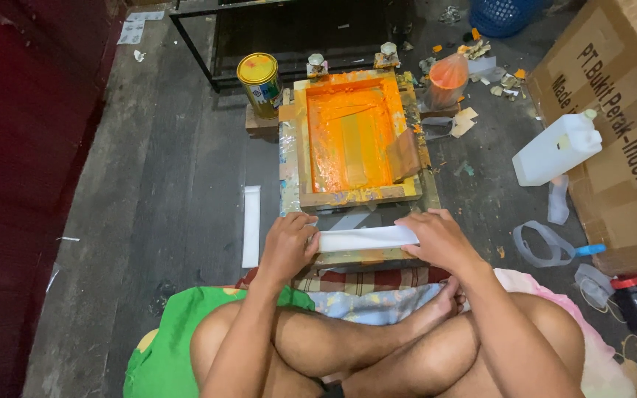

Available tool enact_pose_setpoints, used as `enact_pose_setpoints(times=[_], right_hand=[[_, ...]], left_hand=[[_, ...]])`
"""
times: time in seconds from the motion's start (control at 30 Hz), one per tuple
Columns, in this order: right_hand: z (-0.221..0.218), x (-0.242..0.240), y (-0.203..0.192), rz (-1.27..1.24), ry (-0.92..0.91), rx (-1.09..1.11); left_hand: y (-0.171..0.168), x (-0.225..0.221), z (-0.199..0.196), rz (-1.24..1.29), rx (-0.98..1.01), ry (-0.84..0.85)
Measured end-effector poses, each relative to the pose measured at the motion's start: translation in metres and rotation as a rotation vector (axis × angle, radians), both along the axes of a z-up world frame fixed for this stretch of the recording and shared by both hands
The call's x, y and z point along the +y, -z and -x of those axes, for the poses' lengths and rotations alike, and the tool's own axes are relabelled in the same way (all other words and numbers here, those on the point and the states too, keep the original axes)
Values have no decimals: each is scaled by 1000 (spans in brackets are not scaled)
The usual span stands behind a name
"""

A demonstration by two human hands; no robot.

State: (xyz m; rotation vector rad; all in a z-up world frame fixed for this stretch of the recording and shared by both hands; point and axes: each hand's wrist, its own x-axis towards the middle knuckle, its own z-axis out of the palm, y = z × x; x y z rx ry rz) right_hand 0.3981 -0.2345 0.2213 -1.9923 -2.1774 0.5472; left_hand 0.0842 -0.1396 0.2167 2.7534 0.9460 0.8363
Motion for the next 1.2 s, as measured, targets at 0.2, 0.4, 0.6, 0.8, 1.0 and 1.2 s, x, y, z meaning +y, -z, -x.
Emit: enact_pose_setpoints(times=[0.2, 0.4, 0.6, 0.8, 1.0, 1.2], right_hand=[[7, -4, -21, -36, 37, 52], [-3, -7, 1, -444, 70, 56], [-2, -17, -14, -653, 91, 198], [-5, -33, -28, -923, 194, 398], [-28, -57, -25, -1014, 324, 323], [-6, -73, -51, -990, 456, 236]], left_hand=[[-8, -3, -5, -139, -189, -31], [-18, -5, -5, -144, -255, -130], [-15, 0, -7, -28, -327, -241], [25, 2, -18, 126, -256, -170], [54, -7, -41, -55, -23, 53], [54, -22, -79, -7, 94, 170]])
